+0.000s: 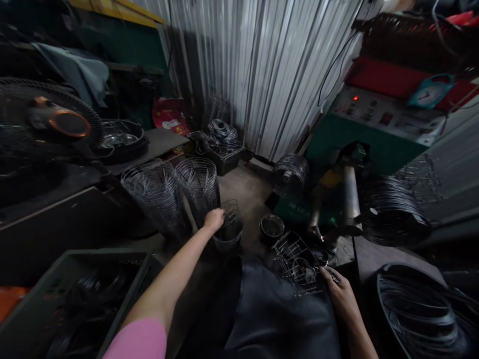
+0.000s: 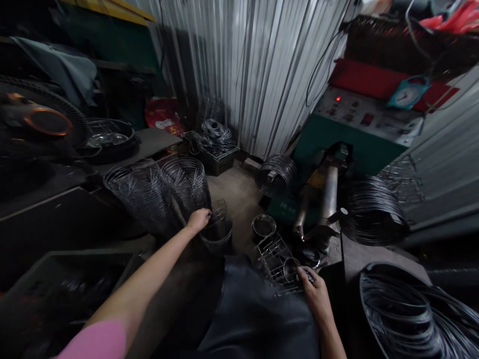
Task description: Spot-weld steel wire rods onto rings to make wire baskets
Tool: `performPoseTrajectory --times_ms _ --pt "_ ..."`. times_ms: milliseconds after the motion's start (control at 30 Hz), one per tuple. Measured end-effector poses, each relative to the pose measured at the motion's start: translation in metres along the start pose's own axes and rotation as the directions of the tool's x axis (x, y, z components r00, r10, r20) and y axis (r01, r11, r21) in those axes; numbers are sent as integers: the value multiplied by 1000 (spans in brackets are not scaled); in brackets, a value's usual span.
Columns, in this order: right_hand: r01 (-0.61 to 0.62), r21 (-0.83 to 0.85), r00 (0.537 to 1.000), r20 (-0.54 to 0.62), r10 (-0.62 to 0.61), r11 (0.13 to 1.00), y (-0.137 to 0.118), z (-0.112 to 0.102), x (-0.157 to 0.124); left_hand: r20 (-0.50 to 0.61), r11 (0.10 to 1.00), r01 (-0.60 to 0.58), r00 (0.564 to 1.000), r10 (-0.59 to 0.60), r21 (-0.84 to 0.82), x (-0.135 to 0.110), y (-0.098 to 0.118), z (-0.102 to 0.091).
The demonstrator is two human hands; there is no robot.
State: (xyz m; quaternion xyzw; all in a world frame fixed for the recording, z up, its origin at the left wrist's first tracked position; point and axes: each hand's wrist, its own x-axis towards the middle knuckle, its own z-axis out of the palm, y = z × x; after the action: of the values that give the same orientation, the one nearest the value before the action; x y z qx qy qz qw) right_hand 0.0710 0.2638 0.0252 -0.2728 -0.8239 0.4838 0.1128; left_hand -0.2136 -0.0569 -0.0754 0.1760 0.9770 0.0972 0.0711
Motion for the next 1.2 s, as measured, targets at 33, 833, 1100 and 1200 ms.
performPoseTrajectory --times_ms 33,833,1100,1200 --pt "-5 -3 1000 -4 5 1000 0 -1 -2 38 1000 -15 999 15 2 -2 7 14" --pt "-3 -82 1000 -2 3 997 -9 0 -39 232 974 -35 969 88 -226 -12 23 105" --pt "-53 170 978 -190 86 984 13 -33 -84 3 820 -12 1000 16 -572 -65 56 60" --pt "-76 296 949 -271 160 952 31 -28 -98 -47 647 -106 993 108 -755 -113 99 41"
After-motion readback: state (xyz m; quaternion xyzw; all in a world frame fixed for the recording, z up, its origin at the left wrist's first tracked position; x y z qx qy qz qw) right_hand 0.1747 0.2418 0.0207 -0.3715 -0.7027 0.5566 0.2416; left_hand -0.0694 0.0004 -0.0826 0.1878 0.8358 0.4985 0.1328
